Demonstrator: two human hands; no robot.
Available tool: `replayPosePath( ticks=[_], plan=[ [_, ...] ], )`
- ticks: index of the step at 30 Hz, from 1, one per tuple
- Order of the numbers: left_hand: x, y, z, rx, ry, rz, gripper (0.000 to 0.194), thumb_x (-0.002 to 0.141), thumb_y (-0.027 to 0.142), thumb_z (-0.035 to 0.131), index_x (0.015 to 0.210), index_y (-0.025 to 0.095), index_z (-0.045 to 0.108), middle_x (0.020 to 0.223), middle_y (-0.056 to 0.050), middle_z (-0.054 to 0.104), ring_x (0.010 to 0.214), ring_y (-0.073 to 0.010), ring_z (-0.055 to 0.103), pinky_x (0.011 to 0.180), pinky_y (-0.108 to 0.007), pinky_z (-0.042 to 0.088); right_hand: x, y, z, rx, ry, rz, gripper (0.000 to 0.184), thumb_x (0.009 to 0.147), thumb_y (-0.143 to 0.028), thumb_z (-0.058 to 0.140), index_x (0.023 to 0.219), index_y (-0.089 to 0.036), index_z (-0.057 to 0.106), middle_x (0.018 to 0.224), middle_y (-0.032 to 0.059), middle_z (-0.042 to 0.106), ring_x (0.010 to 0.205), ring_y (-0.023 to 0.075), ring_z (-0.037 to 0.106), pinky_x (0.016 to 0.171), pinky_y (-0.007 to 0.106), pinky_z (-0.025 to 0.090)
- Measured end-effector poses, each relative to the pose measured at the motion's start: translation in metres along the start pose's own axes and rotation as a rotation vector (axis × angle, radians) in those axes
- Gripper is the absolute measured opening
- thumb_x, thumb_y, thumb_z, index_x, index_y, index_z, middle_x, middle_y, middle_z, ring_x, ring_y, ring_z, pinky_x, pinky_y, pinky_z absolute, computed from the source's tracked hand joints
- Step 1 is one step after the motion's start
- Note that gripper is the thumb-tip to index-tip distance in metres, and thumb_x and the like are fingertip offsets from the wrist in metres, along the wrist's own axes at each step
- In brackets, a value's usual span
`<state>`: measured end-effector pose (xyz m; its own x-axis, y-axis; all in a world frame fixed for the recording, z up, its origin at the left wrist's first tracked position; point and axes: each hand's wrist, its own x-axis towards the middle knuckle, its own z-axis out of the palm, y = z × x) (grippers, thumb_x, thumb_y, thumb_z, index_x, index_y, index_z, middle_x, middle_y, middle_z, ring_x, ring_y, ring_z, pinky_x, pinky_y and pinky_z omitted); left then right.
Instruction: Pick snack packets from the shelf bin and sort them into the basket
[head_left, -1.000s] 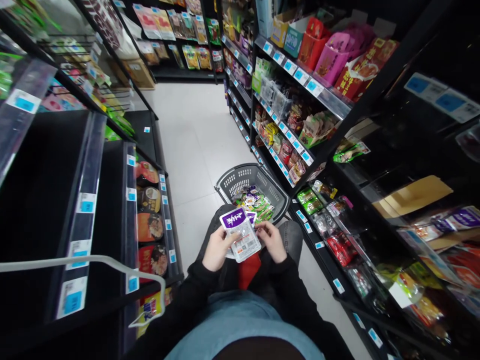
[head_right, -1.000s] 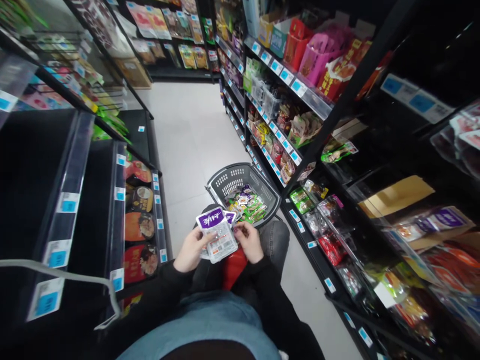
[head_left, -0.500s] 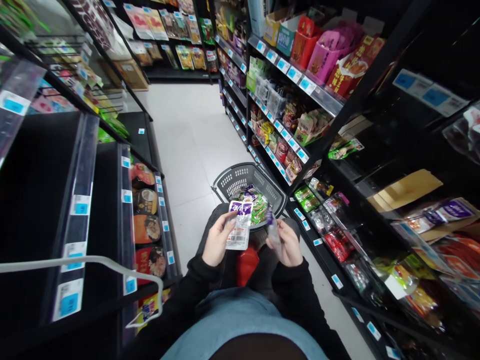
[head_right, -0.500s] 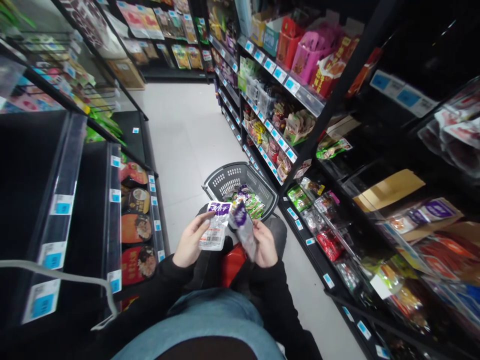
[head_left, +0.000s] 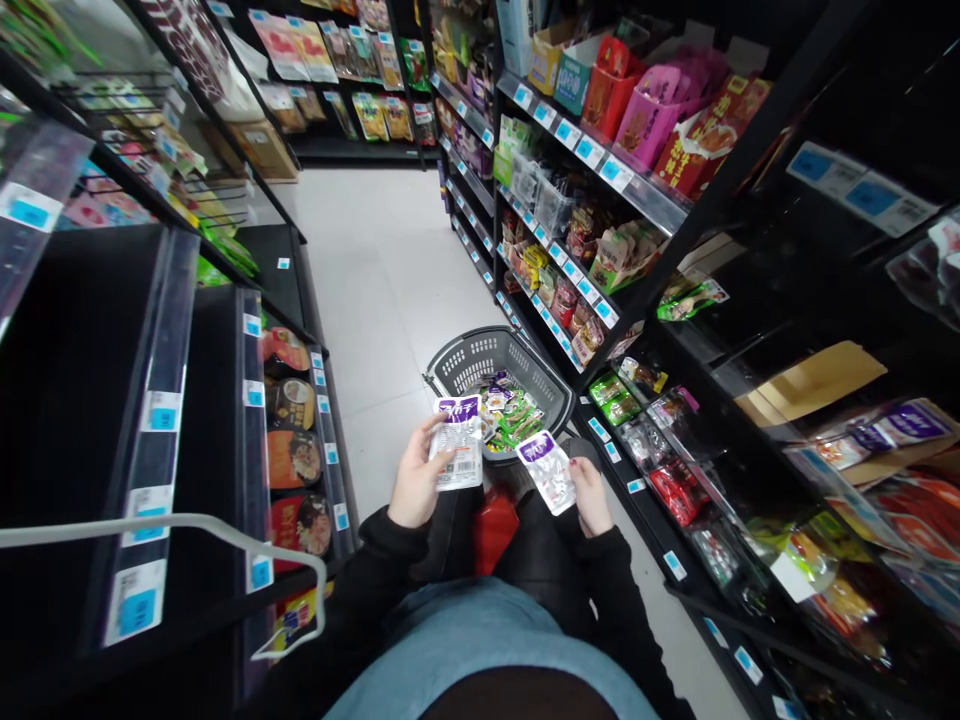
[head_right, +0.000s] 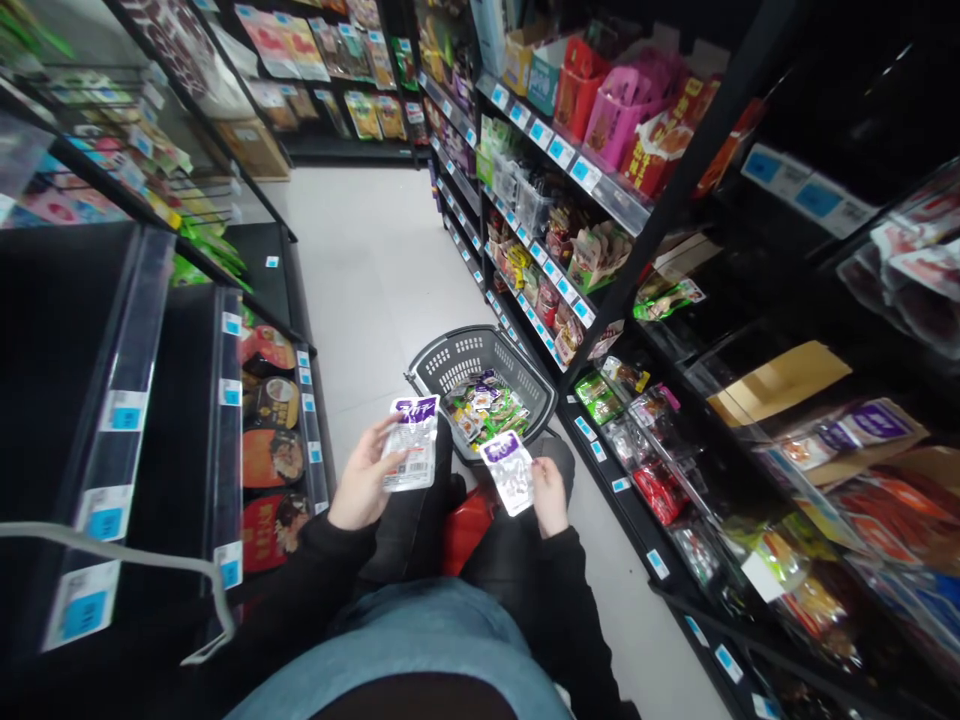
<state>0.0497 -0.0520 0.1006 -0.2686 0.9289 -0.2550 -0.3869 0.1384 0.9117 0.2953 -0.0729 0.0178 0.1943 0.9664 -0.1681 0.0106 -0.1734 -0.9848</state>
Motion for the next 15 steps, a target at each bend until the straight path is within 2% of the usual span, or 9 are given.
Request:
replayPosePath(
  ticks=[3, 5, 8, 11, 13, 15],
  plan=[
    [0.007, 0.003, -0.009, -0.045, 0.051, -0.011, 0.081, 0.050, 0.021, 0.079, 0.123, 0.021, 0.045, 0.093, -0.004, 0.066, 0.083, -0.0204, 0.064, 0.069, -0.029, 0.051, 0.005, 0.029, -0.011, -0.259, 0.089, 0.049, 0.028, 0.075, -0.046, 0.054, 0.071, -0.018, 0.051, 0.061, 0.0005, 0.056, 0.057, 0.0185, 0.054, 0.054, 0.025, 0.041],
    [0.011, 0.005, -0.015, -0.061, 0.096, -0.045, 0.092, 0.048, 0.020, 0.081, 0.130, 0.022, 0.037, 0.089, -0.004, 0.067, 0.076, -0.0203, 0.065, 0.066, -0.031, 0.052, 0.016, 0.034, -0.003, -0.411, 0.100, 0.107, 0.016, 0.077, -0.034, 0.051, 0.072, -0.018, 0.052, 0.064, 0.0022, 0.060, 0.063, 0.0203, 0.058, 0.059, 0.027, 0.044],
    [0.014, 0.008, -0.019, -0.081, 0.149, -0.079, 0.090, 0.046, 0.020, 0.082, 0.126, 0.018, 0.040, 0.086, -0.006, 0.069, 0.075, -0.0213, 0.066, 0.069, -0.035, 0.053, 0.053, 0.020, 0.030, -0.633, 0.096, 0.177, 0.008, 0.081, -0.020, 0.047, 0.078, -0.018, 0.054, 0.080, 0.0058, 0.065, 0.079, 0.0223, 0.062, 0.072, 0.029, 0.047],
    [0.012, 0.011, -0.017, -0.112, 0.144, -0.092, 0.076, 0.043, 0.022, 0.084, 0.110, 0.013, 0.050, 0.083, -0.007, 0.070, 0.080, -0.0252, 0.067, 0.074, -0.038, 0.054, 0.101, -0.004, 0.067, -0.699, 0.106, 0.181, 0.015, 0.088, -0.022, 0.045, 0.091, -0.013, 0.056, 0.095, 0.0140, 0.063, 0.092, 0.0267, 0.060, 0.080, 0.033, 0.046],
    [0.009, 0.011, -0.017, -0.124, 0.138, -0.104, 0.068, 0.041, 0.023, 0.085, 0.100, 0.012, 0.053, 0.078, -0.006, 0.069, 0.082, -0.0271, 0.067, 0.075, -0.039, 0.054, 0.122, -0.016, 0.082, -0.730, 0.121, 0.160, 0.020, 0.090, -0.024, 0.046, 0.100, -0.010, 0.056, 0.109, 0.0205, 0.057, 0.103, 0.0302, 0.056, 0.086, 0.037, 0.044],
    [0.007, 0.006, -0.019, -0.113, 0.143, -0.115, 0.066, 0.041, 0.025, 0.085, 0.097, 0.012, 0.053, 0.074, -0.005, 0.069, 0.079, -0.0273, 0.068, 0.075, -0.041, 0.054, 0.126, -0.022, 0.088, -0.746, 0.080, 0.124, 0.020, 0.089, -0.025, 0.049, 0.100, -0.010, 0.057, 0.112, 0.0200, 0.056, 0.106, 0.0304, 0.054, 0.089, 0.037, 0.042]
  ],
)
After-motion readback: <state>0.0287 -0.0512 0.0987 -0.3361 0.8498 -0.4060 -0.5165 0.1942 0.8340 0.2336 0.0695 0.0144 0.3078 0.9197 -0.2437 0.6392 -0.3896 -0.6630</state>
